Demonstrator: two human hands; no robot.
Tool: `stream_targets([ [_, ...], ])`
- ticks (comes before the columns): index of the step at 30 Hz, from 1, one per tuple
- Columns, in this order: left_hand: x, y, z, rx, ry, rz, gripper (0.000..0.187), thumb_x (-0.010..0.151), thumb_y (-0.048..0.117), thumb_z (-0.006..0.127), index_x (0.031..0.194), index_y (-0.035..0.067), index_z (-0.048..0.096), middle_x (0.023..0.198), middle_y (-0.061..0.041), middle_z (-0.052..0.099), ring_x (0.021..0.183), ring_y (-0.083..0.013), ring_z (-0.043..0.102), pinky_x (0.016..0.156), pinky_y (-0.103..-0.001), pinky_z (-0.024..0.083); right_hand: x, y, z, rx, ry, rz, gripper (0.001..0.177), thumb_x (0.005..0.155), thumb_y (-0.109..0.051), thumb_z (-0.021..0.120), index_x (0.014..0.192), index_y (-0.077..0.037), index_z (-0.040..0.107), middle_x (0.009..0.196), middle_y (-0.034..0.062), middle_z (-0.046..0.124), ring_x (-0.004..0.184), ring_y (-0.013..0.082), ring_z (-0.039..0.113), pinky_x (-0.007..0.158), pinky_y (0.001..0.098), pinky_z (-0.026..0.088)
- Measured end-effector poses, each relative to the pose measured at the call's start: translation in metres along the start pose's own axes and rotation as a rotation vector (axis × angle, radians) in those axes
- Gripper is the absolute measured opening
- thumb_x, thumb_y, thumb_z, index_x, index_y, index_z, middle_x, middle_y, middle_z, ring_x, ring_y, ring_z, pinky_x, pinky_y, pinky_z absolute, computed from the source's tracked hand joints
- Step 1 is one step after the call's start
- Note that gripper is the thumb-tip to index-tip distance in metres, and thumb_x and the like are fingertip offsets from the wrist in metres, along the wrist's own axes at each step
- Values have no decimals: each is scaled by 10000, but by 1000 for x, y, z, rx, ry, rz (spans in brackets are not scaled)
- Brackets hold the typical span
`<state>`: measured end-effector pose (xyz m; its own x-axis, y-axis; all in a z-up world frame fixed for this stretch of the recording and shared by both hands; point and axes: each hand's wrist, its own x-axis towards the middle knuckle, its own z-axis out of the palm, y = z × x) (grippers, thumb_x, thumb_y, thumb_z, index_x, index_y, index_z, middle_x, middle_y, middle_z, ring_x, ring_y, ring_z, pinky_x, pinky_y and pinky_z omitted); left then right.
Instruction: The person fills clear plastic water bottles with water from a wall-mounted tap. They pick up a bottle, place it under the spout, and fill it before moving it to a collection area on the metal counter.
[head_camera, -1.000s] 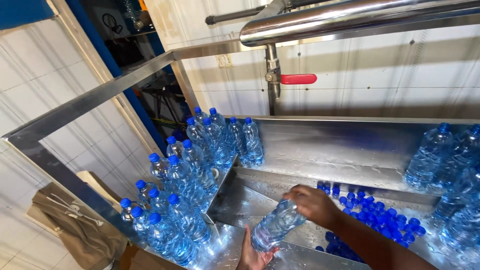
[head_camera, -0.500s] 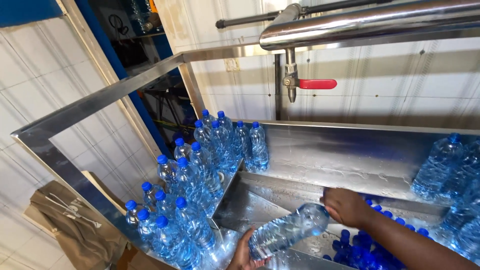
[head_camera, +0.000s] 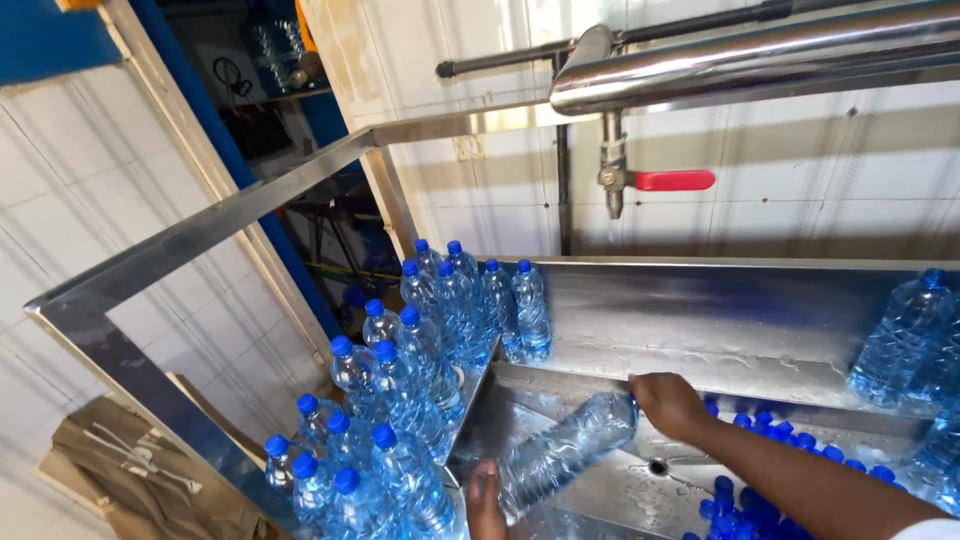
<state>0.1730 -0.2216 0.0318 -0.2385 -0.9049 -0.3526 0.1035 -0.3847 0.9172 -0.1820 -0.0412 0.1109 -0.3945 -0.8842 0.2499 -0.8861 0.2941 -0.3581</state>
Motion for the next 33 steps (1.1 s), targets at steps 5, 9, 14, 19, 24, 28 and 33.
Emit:
stream_targets([
  [5, 10, -2, -29, 595, -367, 1118, 835, 867, 714, 786, 1460, 132, 707, 1524, -155, 627, 1479, -379, 579, 1181, -539, 482, 29, -45, 0, 681, -448, 821, 729, 1182, -521, 344, 671, -32, 519, 510, 133, 452, 393, 229, 381, 454, 401, 367],
  [9, 34, -30, -21, 746, -300, 815, 1299, 805, 272, 1076, 1758, 207, 197, 1838, -137, 211, 1675, -404, 271, 1316, -596, 305, 89, -115, -32, 869, -103, 640, 558, 1086, -464, 597, 1487, -81, 657, 629, 122, 616, 388, 189, 453, 506, 373, 440],
  [14, 69, -66, -1, 886, -466, 630, 1065, 971, 324, 890, 1773, 210, 199, 1851, -170, 151, 1707, -388, 162, 1351, -529, 223, 160, -184, 26, 461, -36, 392, 648, 1026, -518, 722, 1568, -174, 629, 1071, 97, 848, 580, 165, 685, 578, 352, 529],
  [19, 111, -58, 56, 756, -474, 44, 958, 985, 758, 550, 1775, 305, 252, 1806, -75, 383, 1632, -340, 441, 1308, -438, 371, 205, -159, 105, 161, 107, 382, 510, 993, -418, 813, 1384, -108, 705, 1081, 138, 817, 978, 366, 775, 789, 472, 594],
  [24, 170, -45, 111, -403, -756, -376, 678, 1140, 294, 465, 1674, 646, 237, 1790, 182, 332, 1465, -483, 540, 1271, -671, 346, 203, -167, 84, 547, 158, 440, 523, 953, -283, 880, 1368, -35, 680, 1144, 199, 790, 954, 346, 791, 760, 401, 639],
  [28, 211, -35, 158, -940, -930, -468, 505, 1062, 546, 662, 1481, 273, 731, 1521, -122, 710, 1326, -484, 688, 993, -799, 578, 177, -91, 122, 828, 177, 380, 693, 962, -226, 904, 1525, -96, 520, 863, 118, 656, 640, 283, 743, 555, 345, 675],
  [33, 230, -52, 178, -771, -469, -398, 556, 970, 734, 746, 1418, 405, 746, 1534, 24, 691, 1413, -283, 650, 1240, -572, 481, 24, 15, 150, -96, -186, 532, 474, 1083, -376, 579, 1515, -193, 640, 1542, 153, 598, 1426, 473, 580, 1097, 606, 565],
])
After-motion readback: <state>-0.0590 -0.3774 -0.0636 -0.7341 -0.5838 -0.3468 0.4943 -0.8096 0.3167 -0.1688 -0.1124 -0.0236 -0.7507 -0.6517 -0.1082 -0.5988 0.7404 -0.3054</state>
